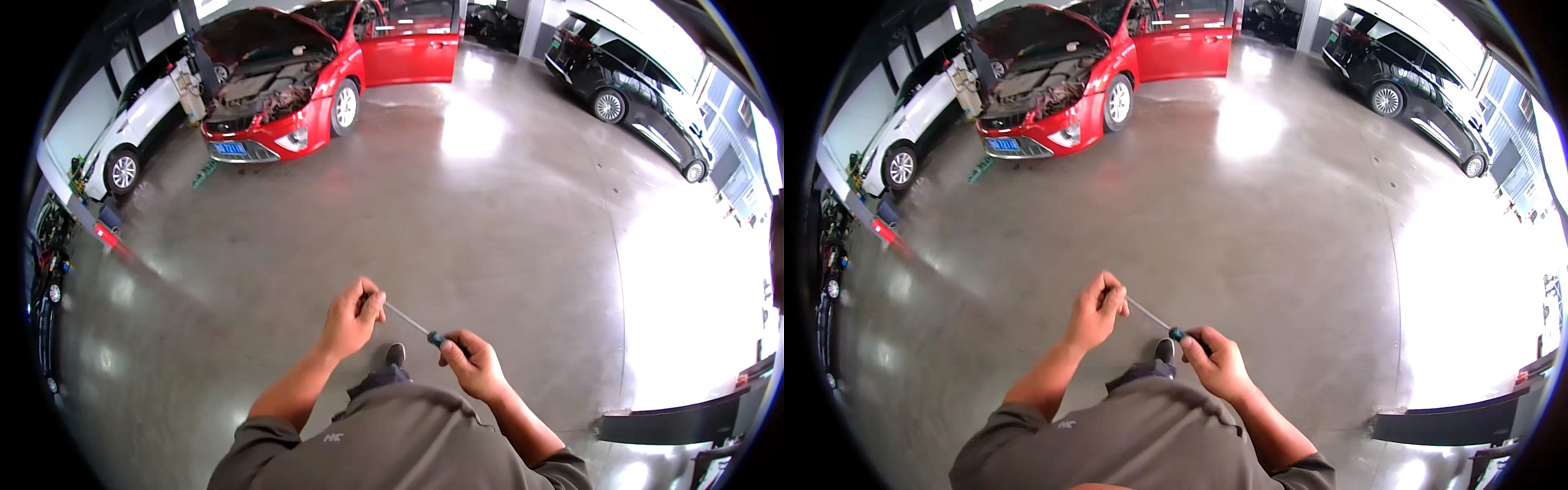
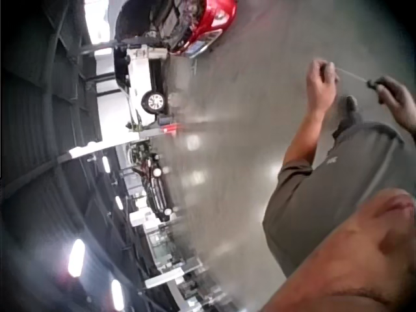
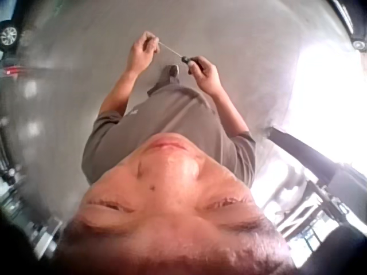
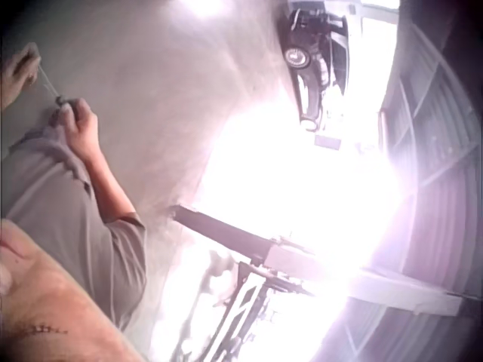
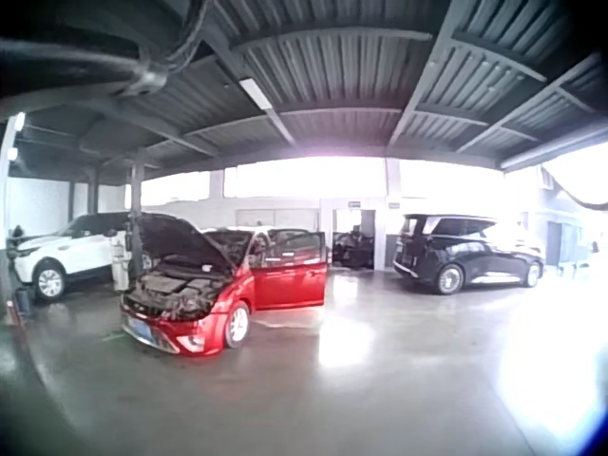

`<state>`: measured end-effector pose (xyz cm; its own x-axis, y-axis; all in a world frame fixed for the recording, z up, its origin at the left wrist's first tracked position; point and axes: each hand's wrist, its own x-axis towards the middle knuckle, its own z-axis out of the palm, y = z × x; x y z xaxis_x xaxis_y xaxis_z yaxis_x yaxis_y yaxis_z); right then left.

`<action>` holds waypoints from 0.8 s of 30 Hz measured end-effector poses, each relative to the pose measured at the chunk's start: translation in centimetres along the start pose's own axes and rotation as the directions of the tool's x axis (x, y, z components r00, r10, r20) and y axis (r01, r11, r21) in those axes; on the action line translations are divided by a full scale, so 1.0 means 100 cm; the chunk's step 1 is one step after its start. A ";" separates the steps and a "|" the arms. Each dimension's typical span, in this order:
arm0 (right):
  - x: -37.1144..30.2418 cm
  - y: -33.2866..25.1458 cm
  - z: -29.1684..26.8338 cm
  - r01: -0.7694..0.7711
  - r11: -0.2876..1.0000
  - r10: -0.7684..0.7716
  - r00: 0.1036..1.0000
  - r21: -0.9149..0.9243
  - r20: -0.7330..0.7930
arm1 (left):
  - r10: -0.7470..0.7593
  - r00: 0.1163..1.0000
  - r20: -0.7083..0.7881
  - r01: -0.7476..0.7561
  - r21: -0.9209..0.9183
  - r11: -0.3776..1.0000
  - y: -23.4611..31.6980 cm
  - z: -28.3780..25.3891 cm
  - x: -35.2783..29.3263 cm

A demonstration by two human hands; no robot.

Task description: The person installs rubber seals, a door handle, and a handle cap onto a car door by hand. The person retrieves a screwdriver and inserts it into the car door edge to tighten the assembly.

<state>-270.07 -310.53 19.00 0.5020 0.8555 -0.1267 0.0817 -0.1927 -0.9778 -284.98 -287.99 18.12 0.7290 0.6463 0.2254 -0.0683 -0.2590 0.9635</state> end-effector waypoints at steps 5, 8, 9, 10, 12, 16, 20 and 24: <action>0.118 -0.036 -0.042 0.018 0.997 -0.008 0.992 0.071 -0.129 | 0.143 0.980 0.140 -0.165 0.161 0.973 0.009 -0.002 0.183; 0.185 -0.044 -0.066 0.040 0.988 -0.017 0.988 0.150 -0.152 | 0.199 0.951 0.237 -0.252 0.216 0.943 -0.004 0.005 0.274; 0.212 -0.037 -0.074 0.098 0.980 -0.060 0.976 0.173 -0.211 | 0.237 0.935 0.263 -0.296 0.214 0.931 -0.011 0.011 0.306; 0.237 -0.032 -0.082 0.116 0.974 -0.069 0.971 0.193 -0.230 | 0.258 0.929 0.266 -0.315 0.199 0.928 -0.018 0.018 0.338; 0.294 -0.024 -0.102 0.158 0.968 -0.102 0.958 0.193 -0.269 | 0.209 0.942 0.263 -0.246 0.118 0.962 -0.039 0.031 0.398; 0.405 -0.003 -0.157 0.240 0.968 -0.208 0.926 0.067 -0.316 | 0.070 0.965 0.253 -0.061 -0.043 0.997 -0.081 0.048 0.512; 0.517 -0.009 -0.215 0.231 0.962 -0.175 0.930 0.145 -0.324 | -0.068 0.968 0.242 0.045 0.100 0.994 -0.091 0.057 0.612; 0.629 -0.039 -0.277 0.217 0.975 -0.199 0.950 0.052 -0.242 | 0.100 0.975 0.197 -0.136 0.175 0.975 -0.089 0.067 0.720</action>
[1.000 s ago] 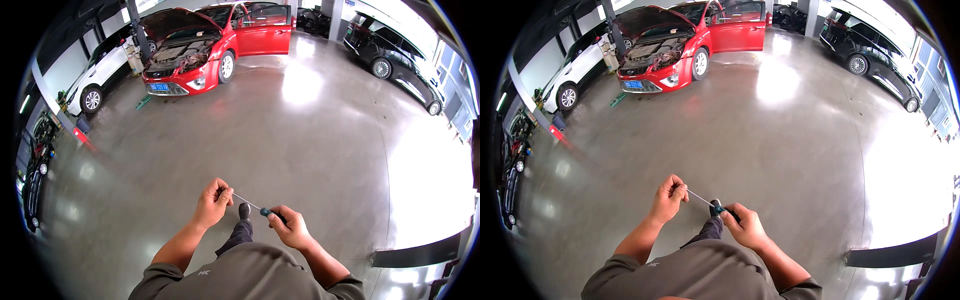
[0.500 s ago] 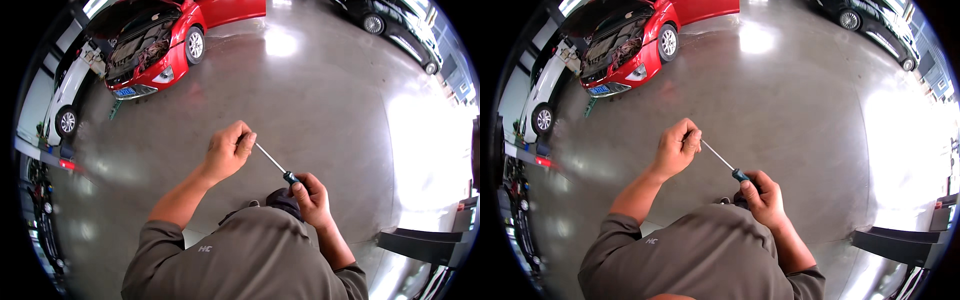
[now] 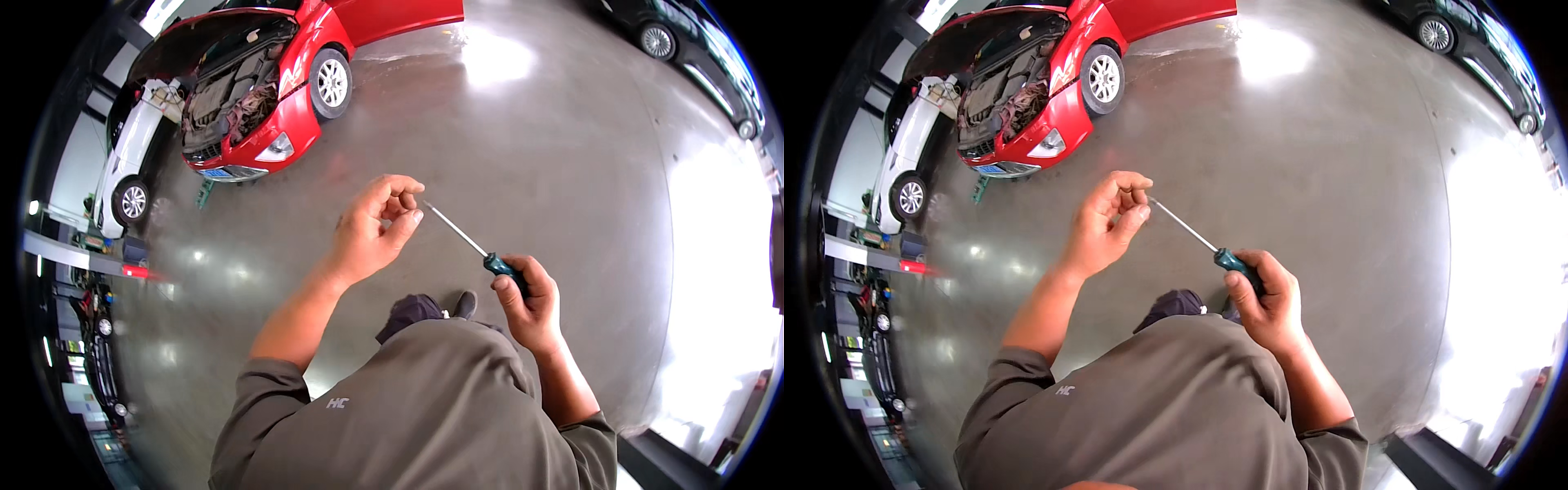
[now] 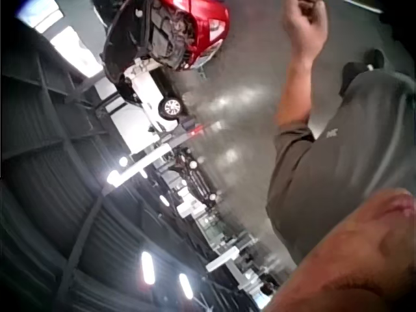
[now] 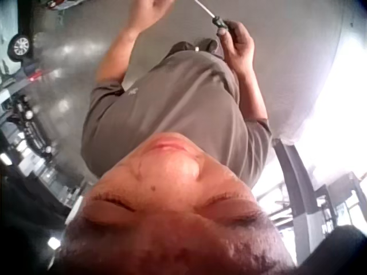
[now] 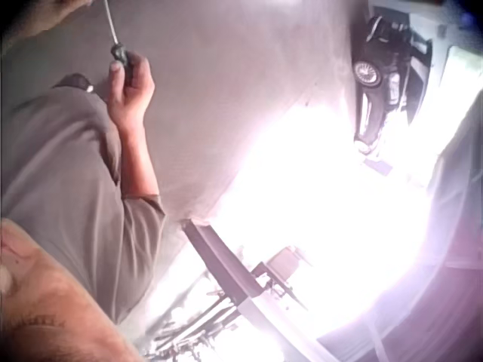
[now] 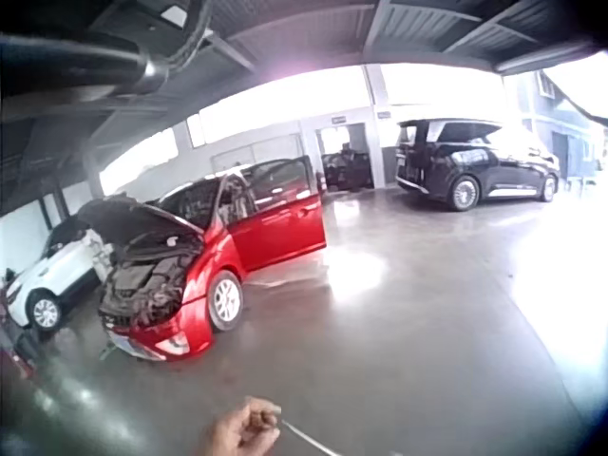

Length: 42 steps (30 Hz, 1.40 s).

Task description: The person installs rubber seals, a door handle, and a handle cap onto a car door by hand. The person retrieves a screwdriver and inserts it into the car door edge to tighten the assembly.

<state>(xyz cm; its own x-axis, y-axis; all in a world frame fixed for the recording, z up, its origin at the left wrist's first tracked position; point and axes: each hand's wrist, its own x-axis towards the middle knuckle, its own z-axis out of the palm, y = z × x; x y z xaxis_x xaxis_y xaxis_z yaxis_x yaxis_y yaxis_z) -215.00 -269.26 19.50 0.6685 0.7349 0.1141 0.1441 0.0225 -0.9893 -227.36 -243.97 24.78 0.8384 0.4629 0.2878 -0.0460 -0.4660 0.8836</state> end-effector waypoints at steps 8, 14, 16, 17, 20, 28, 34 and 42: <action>0.222 0.026 -0.031 0.243 0.908 -0.262 0.965 -0.341 -0.010 | 0.123 0.992 -0.035 -0.121 0.054 0.991 -0.086 -0.004 0.201; 0.395 0.073 -0.063 0.312 0.828 -0.409 0.904 -0.465 -0.121 | 0.352 0.931 0.102 -0.362 0.104 0.926 -0.169 -0.004 0.398; 0.446 0.071 -0.074 0.301 0.805 -0.425 0.894 -0.511 -0.144 | 0.371 0.919 0.131 -0.384 0.091 0.919 -0.185 0.001 0.464; 0.472 0.069 -0.081 0.300 0.783 -0.445 0.882 -0.545 -0.154 | 0.385 0.910 0.151 -0.401 0.093 0.911 -0.191 0.004 0.498; 0.541 0.071 -0.101 0.274 0.769 -0.475 0.850 -0.577 -0.229 | 0.396 0.887 0.236 -0.434 0.140 0.890 -0.199 0.014 0.591; 0.740 0.123 -0.171 0.264 0.896 -0.375 0.880 -0.357 -0.291 | 0.525 0.819 0.231 -0.569 0.205 0.797 -0.267 0.065 0.813; 0.909 0.159 -0.246 -0.071 0.971 0.117 0.974 0.227 -0.195 | 0.497 0.840 0.216 -0.535 0.181 0.825 -0.300 0.085 0.983; 1.130 0.156 -0.306 0.012 0.991 -0.029 0.991 -0.133 -0.130 | 0.363 0.908 0.210 -0.403 0.195 0.894 -0.357 0.072 1.162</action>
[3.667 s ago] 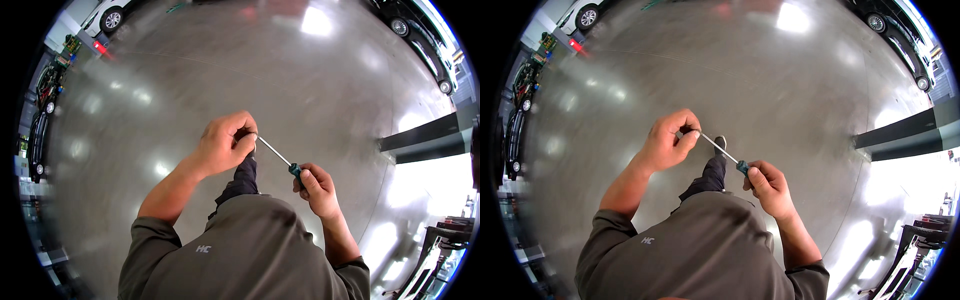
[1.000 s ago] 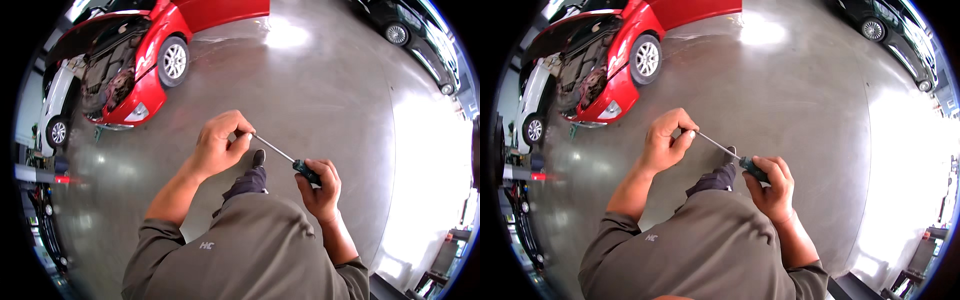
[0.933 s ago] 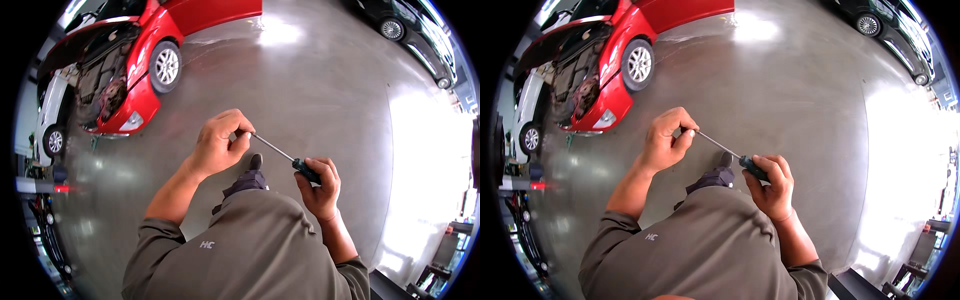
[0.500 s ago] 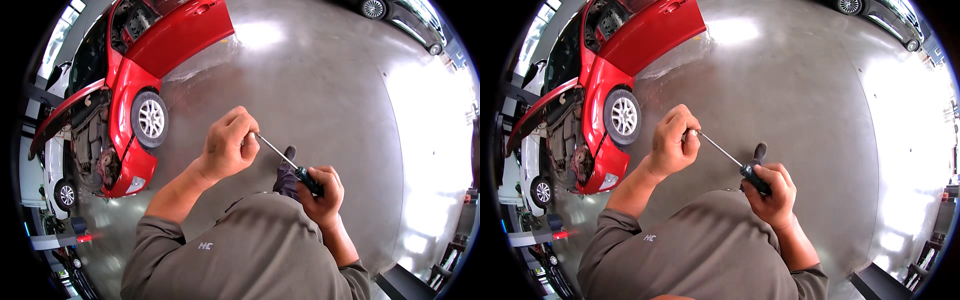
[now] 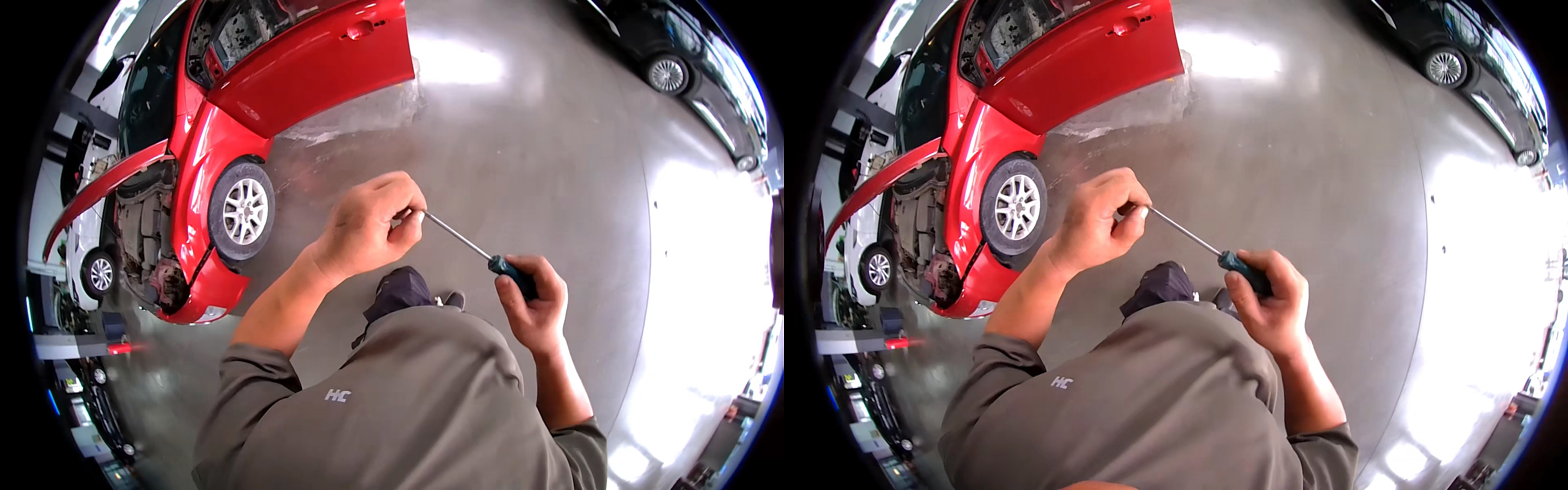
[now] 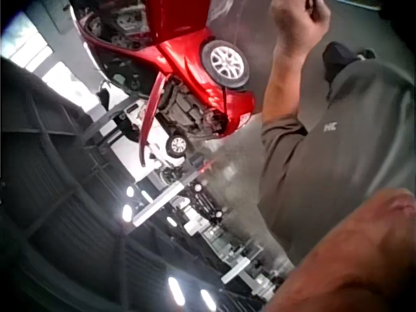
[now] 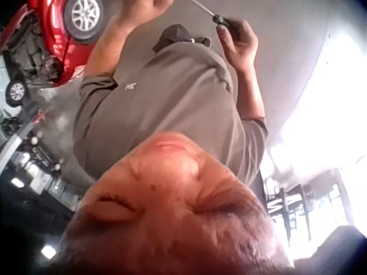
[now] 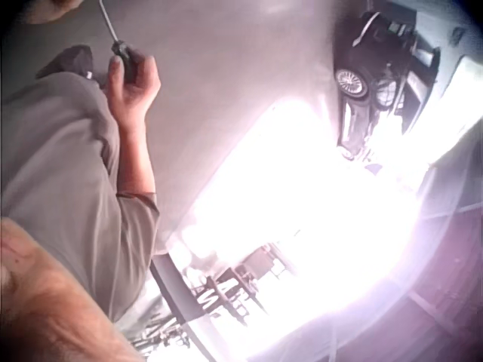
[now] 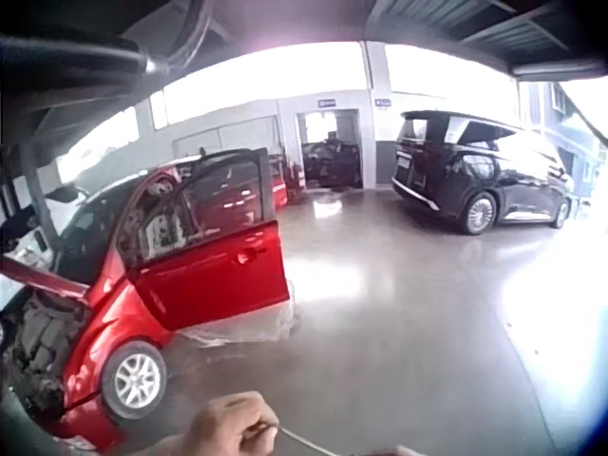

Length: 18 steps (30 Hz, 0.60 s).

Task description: The person installs rubber seals, a door handle, and a handle cap onto a car door by hand. The person retrieves a screwdriver and inserts it into the car door edge to tighten the assembly.

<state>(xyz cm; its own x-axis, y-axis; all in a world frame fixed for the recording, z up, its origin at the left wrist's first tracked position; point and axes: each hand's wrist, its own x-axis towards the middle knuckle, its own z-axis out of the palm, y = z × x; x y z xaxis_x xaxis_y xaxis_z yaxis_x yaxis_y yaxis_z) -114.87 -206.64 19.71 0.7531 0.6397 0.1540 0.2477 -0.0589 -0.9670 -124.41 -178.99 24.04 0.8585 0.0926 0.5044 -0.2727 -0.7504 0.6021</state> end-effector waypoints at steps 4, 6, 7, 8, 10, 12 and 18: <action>0.101 0.023 0.008 0.112 0.984 -0.116 0.993 -0.138 -0.026 | 0.033 0.999 0.022 -0.032 -0.039 0.999 -0.096 0.006 0.060; 0.153 0.038 0.017 0.013 0.995 -0.019 0.998 -0.098 -0.056 | 0.028 1.000 -0.006 -0.029 -0.029 0.999 -0.144 0.010 0.095; 0.179 0.043 0.024 0.012 0.994 -0.018 0.998 -0.106 -0.058 | 0.022 1.000 -0.022 -0.022 -0.019 1.000 -0.168 0.011 0.112; 0.205 0.047 0.031 -0.059 0.996 0.053 0.995 -0.065 -0.084 | 0.032 0.999 -0.038 -0.032 0.002 0.999 -0.195 0.012 0.129; 0.250 0.046 0.037 -0.146 0.989 0.142 0.984 -0.032 -0.107 | 0.027 0.999 -0.045 -0.028 -0.014 1.000 -0.237 0.009 0.169; 0.299 0.044 0.042 -0.126 0.984 0.109 0.985 -0.126 -0.138 | -0.028 0.999 -0.023 0.027 -0.035 0.999 -0.270 0.002 0.209; 0.429 0.064 0.030 -0.044 0.946 0.006 0.993 -0.320 -0.118 | -0.062 0.986 0.153 0.055 0.051 0.997 -0.385 0.003 0.303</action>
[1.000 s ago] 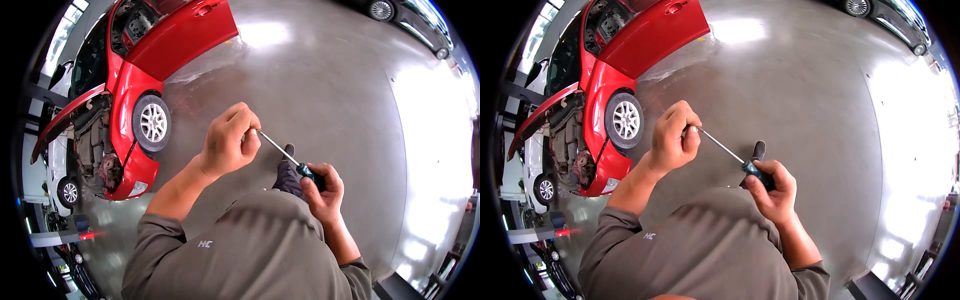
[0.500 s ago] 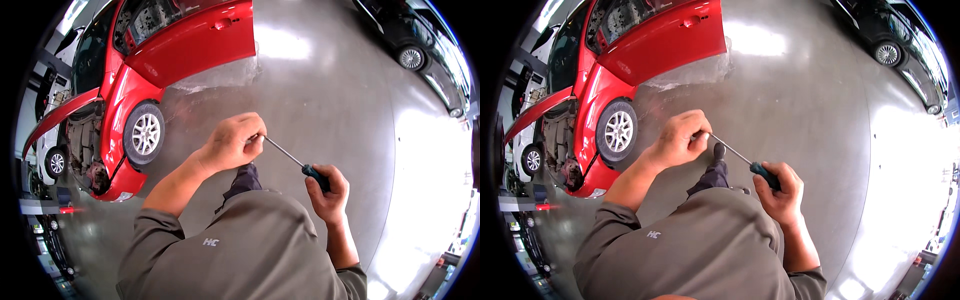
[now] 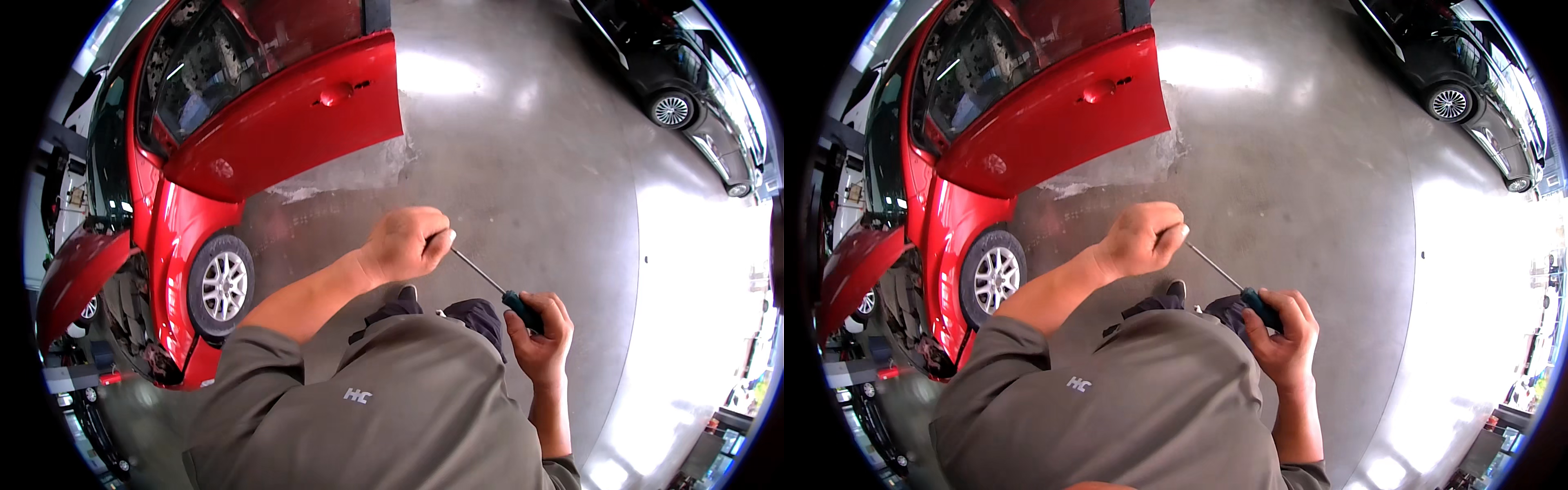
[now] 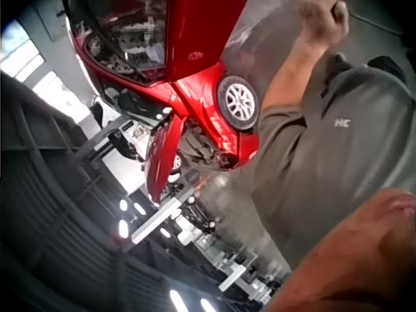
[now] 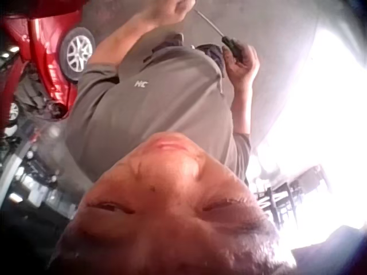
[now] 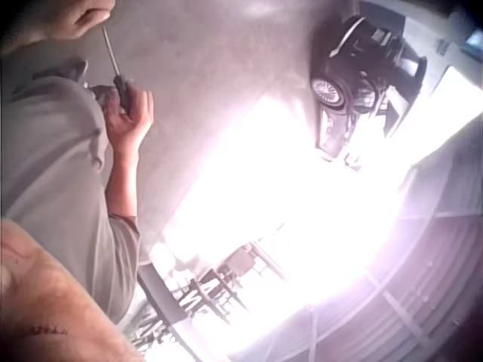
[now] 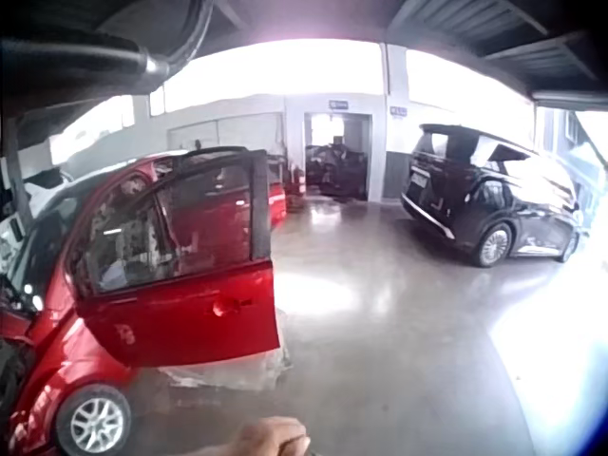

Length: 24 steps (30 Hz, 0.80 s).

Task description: The person installs rubber seals, a door handle, and a handle cap onto a car door by hand. The person retrieves a screwdriver and inserts it into the car door edge to tighten the assembly.

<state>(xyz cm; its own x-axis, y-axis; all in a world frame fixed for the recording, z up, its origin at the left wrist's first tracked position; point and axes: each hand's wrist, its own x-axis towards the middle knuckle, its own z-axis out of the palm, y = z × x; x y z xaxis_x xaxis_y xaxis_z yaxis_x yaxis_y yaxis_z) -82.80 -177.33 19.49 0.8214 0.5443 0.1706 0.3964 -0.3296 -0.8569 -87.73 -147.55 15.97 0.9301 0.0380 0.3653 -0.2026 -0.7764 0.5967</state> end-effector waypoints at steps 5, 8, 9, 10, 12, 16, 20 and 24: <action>0.106 0.038 0.011 0.085 0.996 -0.085 0.996 -0.022 0.015 | -0.242 0.954 0.176 0.271 -0.168 0.948 -0.043 0.000 0.074; 0.176 0.067 0.009 0.217 0.975 -0.208 0.969 -0.051 0.135 | -0.251 0.946 0.204 0.302 -0.278 0.912 -0.094 0.025 0.097; 0.201 0.075 0.005 0.212 0.977 -0.204 0.967 -0.038 0.154 | -0.274 0.940 0.205 0.324 -0.274 0.906 -0.096 0.028 0.106; 0.229 0.080 0.003 0.307 0.950 -0.293 0.939 -0.059 0.179 | -0.423 0.873 0.242 0.483 -0.308 0.820 -0.097 0.023 0.120; 0.277 0.085 0.000 0.417 0.907 -0.391 0.885 -0.057 0.251 | -0.611 0.746 0.266 0.666 -0.334 0.667 -0.100 0.018 0.138; 0.362 0.109 0.008 0.557 0.827 -0.536 0.744 0.072 0.400 | -0.745 0.612 0.264 0.772 -0.402 0.492 -0.123 0.023 0.146; 0.423 0.112 0.021 0.595 0.787 -0.596 0.664 0.162 0.452 | -0.788 0.517 0.334 0.819 -0.460 0.342 -0.142 0.014 0.169; 0.466 0.133 0.033 0.689 0.714 -0.665 0.610 0.125 0.431 | -0.759 0.475 0.444 0.844 -0.473 0.252 -0.186 0.010 0.200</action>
<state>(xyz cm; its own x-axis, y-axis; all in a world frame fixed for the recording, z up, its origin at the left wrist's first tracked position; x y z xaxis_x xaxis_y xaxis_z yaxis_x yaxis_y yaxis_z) -40.58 -153.83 14.42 0.0610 0.8837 0.4640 0.7976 0.2363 -0.5550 -65.02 -132.97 11.46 0.7321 0.3282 -0.5969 0.5895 0.1339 0.7966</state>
